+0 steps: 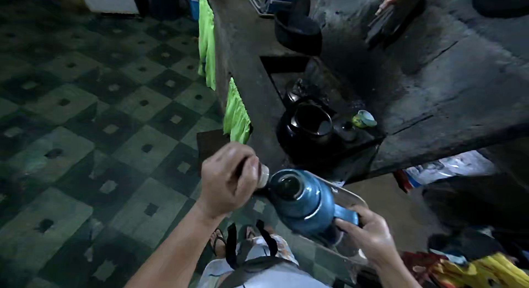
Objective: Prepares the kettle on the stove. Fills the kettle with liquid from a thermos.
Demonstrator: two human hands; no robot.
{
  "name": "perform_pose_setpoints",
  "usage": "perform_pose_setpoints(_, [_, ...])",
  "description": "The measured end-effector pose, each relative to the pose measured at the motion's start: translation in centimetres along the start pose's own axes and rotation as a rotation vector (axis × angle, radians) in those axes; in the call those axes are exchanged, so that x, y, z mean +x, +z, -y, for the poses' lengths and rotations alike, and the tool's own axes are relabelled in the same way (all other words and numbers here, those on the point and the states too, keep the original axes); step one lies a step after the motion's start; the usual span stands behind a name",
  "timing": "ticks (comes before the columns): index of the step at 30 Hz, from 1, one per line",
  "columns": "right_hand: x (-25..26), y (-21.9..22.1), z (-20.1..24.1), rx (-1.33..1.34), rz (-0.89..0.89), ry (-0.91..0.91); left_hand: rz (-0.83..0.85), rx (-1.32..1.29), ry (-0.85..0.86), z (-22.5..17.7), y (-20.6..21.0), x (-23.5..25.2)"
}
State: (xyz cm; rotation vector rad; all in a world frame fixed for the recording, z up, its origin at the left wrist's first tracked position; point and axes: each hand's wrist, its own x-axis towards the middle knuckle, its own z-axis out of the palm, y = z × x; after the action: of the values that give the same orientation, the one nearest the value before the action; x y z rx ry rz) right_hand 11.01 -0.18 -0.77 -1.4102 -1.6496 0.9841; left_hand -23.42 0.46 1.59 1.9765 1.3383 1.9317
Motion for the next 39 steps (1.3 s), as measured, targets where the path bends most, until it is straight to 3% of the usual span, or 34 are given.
perform_pose_setpoints(2, [1.2, -2.5, 0.5, -0.057, -0.081, 0.021, -0.016, -0.063, -0.097, 1.3, 0.2, 0.4])
perform_pose_setpoints(6, [4.7, -8.3, 1.7, -0.312, -0.133, 0.061, 0.103, 0.269, -0.195, 4.8, -2.2, -2.4])
perform_pose_setpoints(12, [12.0, -14.1, 4.8, -0.731, -0.013, 0.096, 0.051, 0.595, -0.613, 6.2, -6.5, -7.8])
perform_pose_setpoints(16, [17.0, -15.4, 5.7, -0.881, 0.034, 0.177, 0.015, 0.728, -0.760, 7.4, -7.0, -10.1])
perform_pose_setpoints(21, [21.5, -15.4, 7.0, -1.004, 0.135, 0.261, 0.081, 0.810, -0.763, 7.0, -7.1, -11.6])
perform_pose_setpoints(26, [24.2, -15.6, 6.7, -1.049, 0.189, 0.229, 0.074, 0.847, -0.807, 6.4, -8.2, -12.5])
perform_pose_setpoints(39, [27.2, -14.3, 7.6, -1.159, 0.259, 0.248, 0.062, 0.838, -0.843, 5.5, -9.5, -13.4])
